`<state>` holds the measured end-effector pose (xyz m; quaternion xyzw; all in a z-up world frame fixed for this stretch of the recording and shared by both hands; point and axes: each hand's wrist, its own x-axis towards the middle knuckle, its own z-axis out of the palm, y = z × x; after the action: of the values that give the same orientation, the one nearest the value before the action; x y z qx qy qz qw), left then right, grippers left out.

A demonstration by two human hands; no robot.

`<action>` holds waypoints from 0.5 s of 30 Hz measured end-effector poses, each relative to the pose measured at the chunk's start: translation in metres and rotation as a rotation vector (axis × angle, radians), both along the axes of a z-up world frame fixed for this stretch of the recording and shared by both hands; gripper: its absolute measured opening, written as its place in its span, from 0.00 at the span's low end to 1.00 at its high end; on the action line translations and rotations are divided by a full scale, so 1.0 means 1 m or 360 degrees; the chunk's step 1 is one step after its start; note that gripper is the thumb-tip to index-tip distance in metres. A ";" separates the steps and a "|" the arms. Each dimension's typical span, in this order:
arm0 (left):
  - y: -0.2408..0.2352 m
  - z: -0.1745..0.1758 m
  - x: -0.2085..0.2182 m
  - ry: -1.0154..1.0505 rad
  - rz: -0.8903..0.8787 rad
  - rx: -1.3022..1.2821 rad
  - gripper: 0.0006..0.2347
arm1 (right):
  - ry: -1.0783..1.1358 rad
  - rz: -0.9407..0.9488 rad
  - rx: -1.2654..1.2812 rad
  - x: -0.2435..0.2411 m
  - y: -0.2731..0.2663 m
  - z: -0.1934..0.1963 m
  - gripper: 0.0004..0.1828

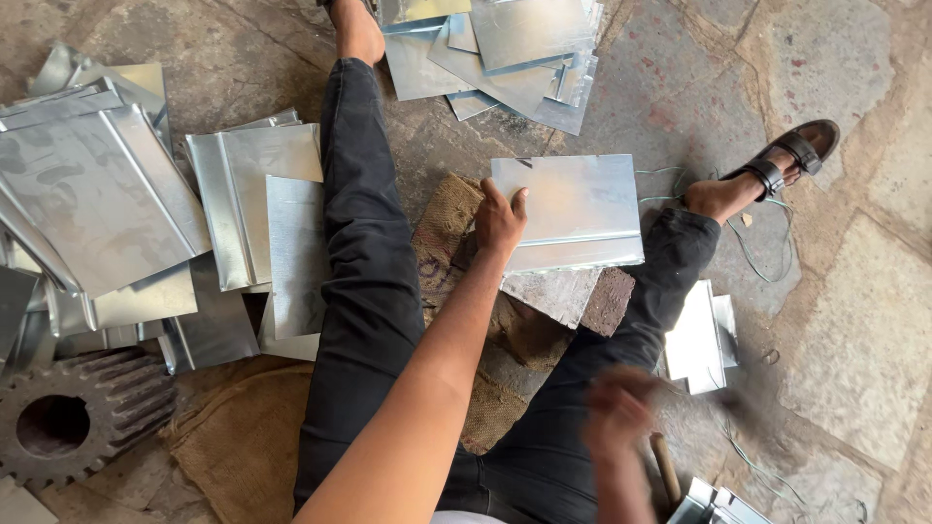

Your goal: The person sits on the floor and uses a hammer to fold the edges of metal sheets over a stone block.

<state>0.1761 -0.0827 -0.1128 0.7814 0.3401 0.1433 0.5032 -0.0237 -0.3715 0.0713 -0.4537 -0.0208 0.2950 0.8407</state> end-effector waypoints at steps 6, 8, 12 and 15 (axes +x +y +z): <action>0.004 0.008 0.007 -0.0137 0.0139 0.0414 0.27 | -0.0435 0.0019 -0.1870 0.011 0.044 0.058 0.13; 0.001 0.006 -0.001 -0.0084 0.0103 0.0343 0.27 | -0.0309 -0.0111 -0.1477 0.007 0.028 0.090 0.17; -0.002 0.010 -0.001 0.0017 0.0016 0.0088 0.22 | -0.0792 -0.0786 -0.0728 0.002 0.017 0.135 0.26; 0.000 0.016 0.003 -0.0082 0.0059 0.0113 0.22 | -0.1454 -0.1006 -0.0642 0.002 0.037 0.124 0.24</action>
<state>0.1791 -0.0825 -0.0967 0.7884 0.3362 0.1846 0.4809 -0.0219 -0.3345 0.1957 -0.6700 -0.1880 -0.1969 0.6907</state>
